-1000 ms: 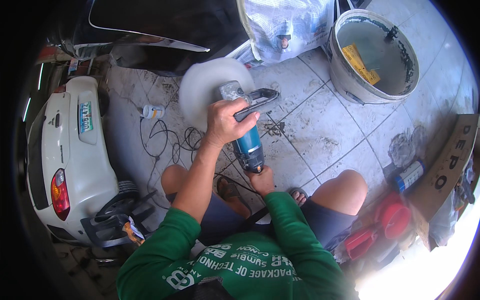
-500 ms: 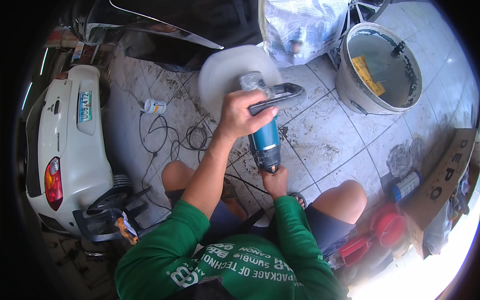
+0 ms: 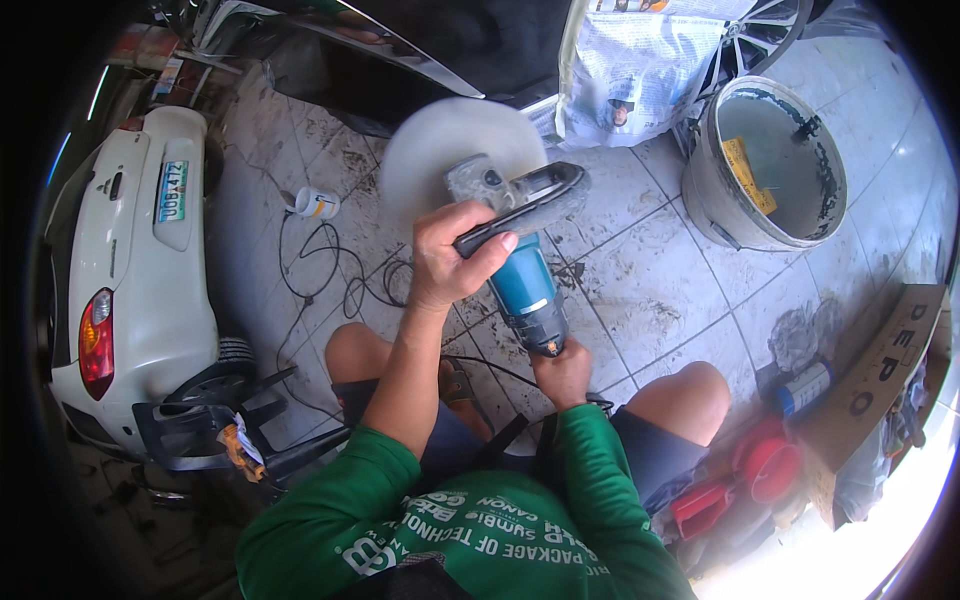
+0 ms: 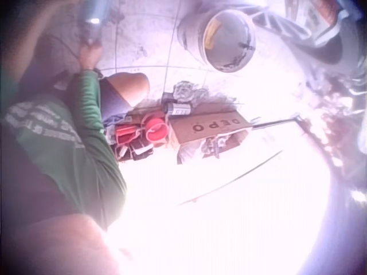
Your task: The person walks through a garage, picks up a car bumper, and sits on the floor. They use a rotary polisher with a buffing pad to polish the surface of the bumper, moving the tool across the area repeatedly.
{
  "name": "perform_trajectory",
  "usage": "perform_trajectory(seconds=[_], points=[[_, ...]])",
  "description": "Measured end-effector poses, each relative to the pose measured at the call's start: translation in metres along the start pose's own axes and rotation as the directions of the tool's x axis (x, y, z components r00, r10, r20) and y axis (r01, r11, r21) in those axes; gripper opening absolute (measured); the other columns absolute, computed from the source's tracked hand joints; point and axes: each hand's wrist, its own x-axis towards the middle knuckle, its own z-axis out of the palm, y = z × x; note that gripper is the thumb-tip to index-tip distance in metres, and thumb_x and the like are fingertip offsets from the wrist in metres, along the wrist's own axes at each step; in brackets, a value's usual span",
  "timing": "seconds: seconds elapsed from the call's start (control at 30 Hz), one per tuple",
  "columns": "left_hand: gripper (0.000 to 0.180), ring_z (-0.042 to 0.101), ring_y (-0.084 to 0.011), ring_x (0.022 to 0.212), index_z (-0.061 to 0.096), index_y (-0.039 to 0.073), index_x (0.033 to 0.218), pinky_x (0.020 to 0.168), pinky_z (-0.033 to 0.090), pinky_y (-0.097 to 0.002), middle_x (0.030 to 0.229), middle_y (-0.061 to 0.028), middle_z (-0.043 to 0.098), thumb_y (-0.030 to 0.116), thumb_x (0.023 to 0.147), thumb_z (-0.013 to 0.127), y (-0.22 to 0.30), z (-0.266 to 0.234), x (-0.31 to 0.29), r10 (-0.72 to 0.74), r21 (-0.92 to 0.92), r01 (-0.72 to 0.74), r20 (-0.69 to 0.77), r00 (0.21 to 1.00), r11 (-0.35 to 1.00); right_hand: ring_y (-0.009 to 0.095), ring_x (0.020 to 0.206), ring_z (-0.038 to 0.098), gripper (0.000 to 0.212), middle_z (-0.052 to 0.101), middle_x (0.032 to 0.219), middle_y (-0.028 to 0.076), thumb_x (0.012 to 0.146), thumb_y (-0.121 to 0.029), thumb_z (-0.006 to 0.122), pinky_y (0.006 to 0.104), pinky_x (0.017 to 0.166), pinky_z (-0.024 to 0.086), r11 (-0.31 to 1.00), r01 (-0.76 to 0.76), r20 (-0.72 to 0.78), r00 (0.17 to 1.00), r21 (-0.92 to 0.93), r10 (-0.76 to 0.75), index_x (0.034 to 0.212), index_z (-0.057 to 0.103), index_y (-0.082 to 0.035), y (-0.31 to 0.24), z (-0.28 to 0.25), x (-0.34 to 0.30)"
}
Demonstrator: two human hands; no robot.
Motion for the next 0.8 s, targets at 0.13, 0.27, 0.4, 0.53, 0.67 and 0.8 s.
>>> perform_trajectory(seconds=[0.13, 0.27, 0.4, 0.53, 0.67, 0.8], points=[[0.023, 0.067, -0.0224, 0.057, 0.071, 0.004, 0.079, 0.057, 0.052, -0.0357, 0.067, -0.0094, 0.069, 0.020, 0.083, 0.087, -0.001, -0.015, -0.009, -0.053, 0.004, 0.053, -0.028, 0.998, 0.999, 0.043, 0.079, 0.080, 0.033, 0.076, 0.079, 0.027, 0.080, -0.020, 0.091, 0.0479, 0.071, 0.060, 0.999, 0.041, 0.031, 0.999, 0.027, -0.042, 0.090, 0.073, 0.007, -0.002, 0.014, -0.005], [0.023, 0.068, -0.0219, 0.058, 0.071, 0.003, 0.079, 0.057, 0.052, -0.0357, 0.067, -0.0097, 0.070, 0.020, 0.083, 0.087, 0.002, -0.010, 0.002, -0.002, -0.020, 0.003, 0.032, 0.999, 1.000, 0.043, 0.079, 0.080, 0.033, 0.076, 0.080, 0.027, 0.081, -0.020, 0.090, 0.0476, 0.071, 0.060, 0.994, 0.033, 0.001, 0.999, 0.104, -0.034, 0.091, 0.074, 0.006, -0.003, 0.016, -0.006], [0.026, 0.068, -0.0218, 0.058, 0.070, 0.003, 0.077, 0.057, 0.052, -0.0356, 0.067, -0.0096, 0.070, 0.021, 0.084, 0.087, 0.007, 0.001, 0.007, -0.016, -0.060, 0.018, 0.028, 0.999, 0.998, 0.043, 0.080, 0.079, 0.033, 0.076, 0.080, 0.027, 0.081, -0.021, 0.090, 0.0473, 0.070, 0.060, 0.999, -0.002, -0.039, 0.999, 0.032, 0.003, 0.091, 0.075, 0.006, 0.000, 0.006, -0.004], [0.021, 0.065, -0.0172, 0.059, 0.071, 0.001, 0.081, 0.058, 0.051, -0.0337, 0.069, -0.0079, 0.069, 0.016, 0.085, 0.085, 0.000, -0.017, -0.005, -0.062, -0.046, 0.061, -0.024, 0.998, 0.997, 0.044, 0.081, 0.079, 0.033, 0.076, 0.080, 0.027, 0.081, -0.022, 0.090, 0.0475, 0.071, 0.060, 0.999, 0.034, -0.036, 0.999, -0.029, -0.035, 0.091, 0.075, 0.006, -0.001, 0.010, -0.003], [0.019, 0.065, -0.0155, 0.061, 0.071, 0.001, 0.083, 0.059, 0.051, -0.0330, 0.071, -0.0079, 0.070, 0.014, 0.086, 0.084, -0.003, -0.017, -0.010, -0.086, -0.028, 0.086, -0.010, 0.996, 0.996, 0.045, 0.081, 0.079, 0.033, 0.076, 0.081, 0.027, 0.081, -0.022, 0.091, 0.0483, 0.071, 0.060, 0.999, 0.039, -0.046, 0.998, -0.010, -0.039, 0.091, 0.076, 0.005, 0.003, 0.012, 0.000], [0.022, 0.068, -0.0191, 0.059, 0.071, 0.002, 0.080, 0.058, 0.052, -0.0342, 0.069, -0.0078, 0.070, 0.019, 0.086, 0.084, -0.005, 0.011, 0.000, -0.005, -0.107, 0.006, 0.011, 1.000, 0.994, 0.046, 0.082, 0.079, 0.032, 0.076, 0.081, 0.028, 0.081, -0.021, 0.091, 0.0491, 0.071, 0.060, 1.000, -0.025, -0.087, 0.996, -0.013, 0.024, 0.092, 0.076, 0.005, -0.001, -0.008, -0.001]])
